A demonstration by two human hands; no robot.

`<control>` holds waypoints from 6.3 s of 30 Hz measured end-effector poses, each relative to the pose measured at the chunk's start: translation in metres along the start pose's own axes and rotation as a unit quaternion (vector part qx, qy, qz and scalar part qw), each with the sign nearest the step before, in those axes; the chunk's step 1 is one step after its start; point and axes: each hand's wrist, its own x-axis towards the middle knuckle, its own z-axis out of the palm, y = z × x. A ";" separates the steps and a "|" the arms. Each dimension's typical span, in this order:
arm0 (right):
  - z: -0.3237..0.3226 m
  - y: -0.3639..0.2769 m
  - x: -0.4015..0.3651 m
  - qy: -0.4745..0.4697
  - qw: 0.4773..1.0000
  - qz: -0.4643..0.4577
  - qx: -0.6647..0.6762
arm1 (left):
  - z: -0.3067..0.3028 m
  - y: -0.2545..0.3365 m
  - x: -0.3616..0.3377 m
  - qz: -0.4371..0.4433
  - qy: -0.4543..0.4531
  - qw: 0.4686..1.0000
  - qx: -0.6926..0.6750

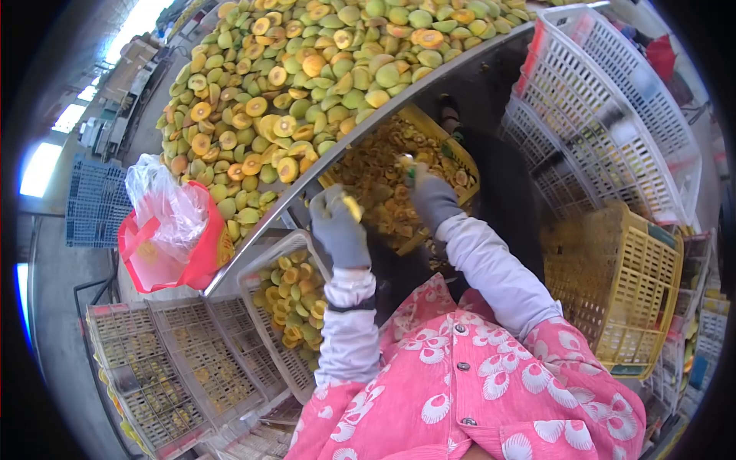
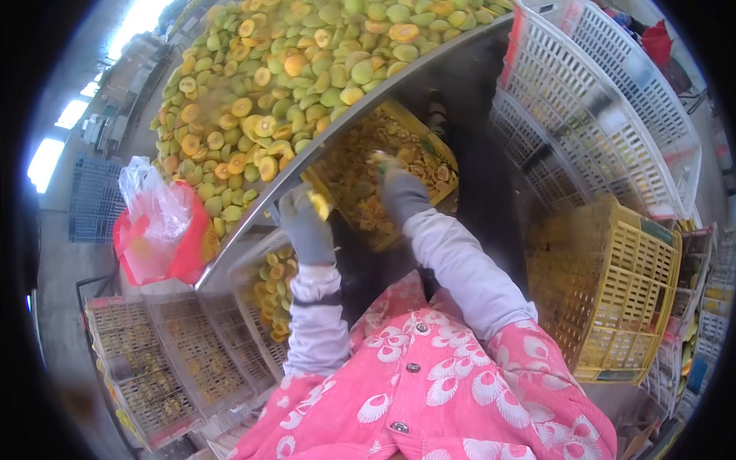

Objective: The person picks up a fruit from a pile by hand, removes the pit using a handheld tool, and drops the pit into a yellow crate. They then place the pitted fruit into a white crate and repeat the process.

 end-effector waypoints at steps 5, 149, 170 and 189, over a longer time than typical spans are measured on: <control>-0.010 0.016 0.007 -0.136 0.969 0.034 0.204 | -0.143 -0.040 0.038 0.134 0.054 0.917 0.371; 0.004 0.030 -0.029 -0.109 0.986 -0.009 0.126 | -0.084 -0.027 0.160 0.237 0.025 0.866 0.440; -0.011 -0.044 -0.052 -0.041 0.885 0.010 0.463 | 0.015 0.027 -0.017 0.135 -0.203 0.969 0.030; -0.056 -0.033 -0.107 -0.093 0.963 -0.162 0.193 | 0.019 0.011 -0.029 -0.107 -0.167 0.942 -0.272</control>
